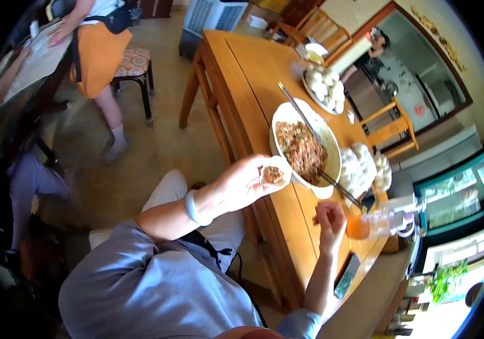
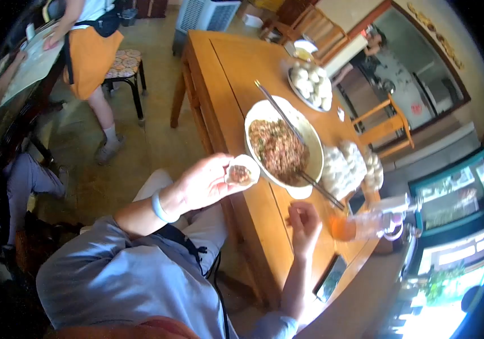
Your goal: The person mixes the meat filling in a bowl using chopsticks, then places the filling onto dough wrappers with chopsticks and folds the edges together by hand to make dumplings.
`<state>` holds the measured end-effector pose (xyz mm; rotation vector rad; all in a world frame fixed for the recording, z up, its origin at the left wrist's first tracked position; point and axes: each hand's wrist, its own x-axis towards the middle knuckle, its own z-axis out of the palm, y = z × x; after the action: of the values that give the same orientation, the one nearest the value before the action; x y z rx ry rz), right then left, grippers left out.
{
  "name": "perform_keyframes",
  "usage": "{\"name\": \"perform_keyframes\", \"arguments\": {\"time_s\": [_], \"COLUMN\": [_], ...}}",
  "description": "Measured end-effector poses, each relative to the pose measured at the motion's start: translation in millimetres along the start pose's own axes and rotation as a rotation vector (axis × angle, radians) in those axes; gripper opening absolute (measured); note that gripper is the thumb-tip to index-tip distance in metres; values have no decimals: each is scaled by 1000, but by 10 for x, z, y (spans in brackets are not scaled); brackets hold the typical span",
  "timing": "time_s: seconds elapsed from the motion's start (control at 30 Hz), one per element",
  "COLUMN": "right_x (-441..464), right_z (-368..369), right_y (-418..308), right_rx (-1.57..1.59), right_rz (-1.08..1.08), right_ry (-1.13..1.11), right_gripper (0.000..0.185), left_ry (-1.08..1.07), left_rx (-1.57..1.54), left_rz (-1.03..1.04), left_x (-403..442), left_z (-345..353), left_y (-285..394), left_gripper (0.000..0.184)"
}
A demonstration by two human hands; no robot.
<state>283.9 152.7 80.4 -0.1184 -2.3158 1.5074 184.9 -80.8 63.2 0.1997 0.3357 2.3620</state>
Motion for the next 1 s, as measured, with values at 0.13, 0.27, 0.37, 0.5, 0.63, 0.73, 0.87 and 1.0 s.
{"name": "perform_keyframes", "arguments": {"time_s": [0.13, 0.27, 0.37, 0.5, 0.63, 0.73, 0.87, 1.0], "right_x": [40, 166, 227, 248, 256, 266, 275, 252], "right_z": [477, 738, 823, 819, 789, 753, 731, 746], "right_y": [-508, -466, -481, -399, -357, -314, -332, -318], "right_rx": [-518, -690, -718, -631, -554, -512, -518, -621], "right_rz": [-517, -846, -828, -812, -829, -802, -793, -881], "right_ry": [-13, -175, -243, -223, -149, -94, -86, -127], "right_gripper": [15, 23, 21, 20, 18, 20, 23, 27], "left_ry": [15, -152, -42, -54, -10, 49, 48, 31], "left_rx": [-12, -170, -94, -55, -24, 54, 124, 134], "left_rz": [-15, -29, 36, 48, 14, 17, 55, 70], "left_x": [-34, -59, -89, -77, -41, -42, -55, -43], "left_z": [28, -155, -105, -106, -115, -48, -20, -61], "left_y": [-37, -39, 6, -1, -64, -84, -126, -103], "left_gripper": [30, 34, 33, 33, 31, 28, 26, 26]}}
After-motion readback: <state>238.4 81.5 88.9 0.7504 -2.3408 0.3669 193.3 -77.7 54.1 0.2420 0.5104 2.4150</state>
